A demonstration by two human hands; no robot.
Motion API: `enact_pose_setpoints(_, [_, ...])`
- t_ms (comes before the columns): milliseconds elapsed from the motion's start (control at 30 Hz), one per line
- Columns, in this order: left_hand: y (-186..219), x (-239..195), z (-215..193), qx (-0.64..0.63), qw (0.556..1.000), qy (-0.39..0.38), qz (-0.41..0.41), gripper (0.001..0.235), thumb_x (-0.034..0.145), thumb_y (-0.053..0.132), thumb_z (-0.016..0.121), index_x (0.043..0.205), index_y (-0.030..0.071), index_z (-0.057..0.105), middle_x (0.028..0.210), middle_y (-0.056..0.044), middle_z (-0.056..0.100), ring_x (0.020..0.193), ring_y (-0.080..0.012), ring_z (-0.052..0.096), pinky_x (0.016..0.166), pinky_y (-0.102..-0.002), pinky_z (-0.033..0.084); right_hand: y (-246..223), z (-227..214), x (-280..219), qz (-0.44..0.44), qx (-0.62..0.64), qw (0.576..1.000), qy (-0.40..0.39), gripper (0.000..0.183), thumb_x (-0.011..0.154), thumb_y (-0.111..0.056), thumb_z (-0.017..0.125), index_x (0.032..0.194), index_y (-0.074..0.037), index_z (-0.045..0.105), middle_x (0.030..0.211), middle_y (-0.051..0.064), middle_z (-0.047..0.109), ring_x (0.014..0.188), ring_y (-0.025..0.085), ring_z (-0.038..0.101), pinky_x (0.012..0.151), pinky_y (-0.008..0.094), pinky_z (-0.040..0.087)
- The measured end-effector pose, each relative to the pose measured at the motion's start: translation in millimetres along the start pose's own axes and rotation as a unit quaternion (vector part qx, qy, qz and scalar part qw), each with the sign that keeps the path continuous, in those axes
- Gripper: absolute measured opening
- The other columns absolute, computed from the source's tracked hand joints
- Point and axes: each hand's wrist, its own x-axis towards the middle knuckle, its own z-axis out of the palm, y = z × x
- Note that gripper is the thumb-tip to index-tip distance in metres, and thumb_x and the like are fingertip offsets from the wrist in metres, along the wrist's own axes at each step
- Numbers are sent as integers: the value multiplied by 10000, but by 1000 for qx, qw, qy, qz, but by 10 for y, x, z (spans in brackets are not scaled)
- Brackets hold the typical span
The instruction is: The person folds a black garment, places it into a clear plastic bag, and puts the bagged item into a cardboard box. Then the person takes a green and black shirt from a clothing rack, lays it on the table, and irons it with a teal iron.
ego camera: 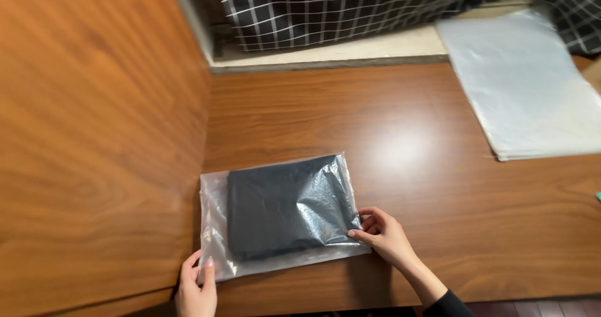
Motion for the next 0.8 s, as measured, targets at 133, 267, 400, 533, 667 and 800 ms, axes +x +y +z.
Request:
enact_pose_setpoints(133, [-76, -189, -17, -59, 998, 17, 3, 486, 991, 397, 648, 1464, 285, 663, 1024, 29, 845, 828, -232, 834, 812, -341, 568, 31, -10, 26, -10, 7, 1000, -16, 492, 758, -149, 979, 1215, -77, 810, 765, 49, 666, 657, 128, 556, 632, 270, 455])
enact_pose_setpoints(267, [80, -291, 67, -223, 970, 93, -7, 359, 1029, 197, 679, 1379, 163, 747, 1170, -92, 824, 870, -229, 800, 778, -315, 613, 25, -36, -47, -24, 33, 999, -29, 513, 791, -93, 945, 1281, -45, 800, 804, 78, 745, 680, 150, 646, 678, 290, 534])
enact_pose_setpoints(400, [406, -428, 114, -349, 923, 148, -64, 425, 1023, 166, 673, 1439, 81, 691, 1298, -174, 751, 1127, -224, 735, 803, -389, 673, 38, -7, -137, -37, 42, 998, -34, 508, 804, -90, 940, 1282, -26, 781, 799, 88, 746, 702, 163, 678, 697, 306, 557])
enact_pose_setpoints(533, [237, -632, 175, -408, 902, 126, -61, 626, 973, 219, 697, 1546, 68, 494, 1430, -293, 520, 1152, -297, 720, 895, -421, 659, 242, -54, -160, -61, 11, 997, -50, 496, 830, -116, 921, 1303, -42, 793, 827, 69, 750, 734, 147, 679, 757, 284, 527])
enact_pose_setpoints(667, [-2, -1223, -30, -409, 899, 133, -84, 452, 995, 196, 658, 1429, 80, 608, 1436, -96, 654, 1153, -223, 730, 938, -375, 642, 524, -113, -228, -103, 12, 993, -61, 546, 850, -56, 875, 1380, -30, 745, 836, 135, 766, 718, 204, 697, 756, 321, 575])
enact_pose_setpoints(800, [-356, -2092, -327, -353, 905, 166, -168, 330, 993, 239, 649, 1313, 184, 707, 1398, 29, 699, 1132, -161, 783, 899, -327, 628, 1035, -96, -232, -142, 54, 987, -59, 563, 903, -5, 792, 1450, -8, 658, 885, 229, 766, 716, 259, 671, 776, 344, 560])
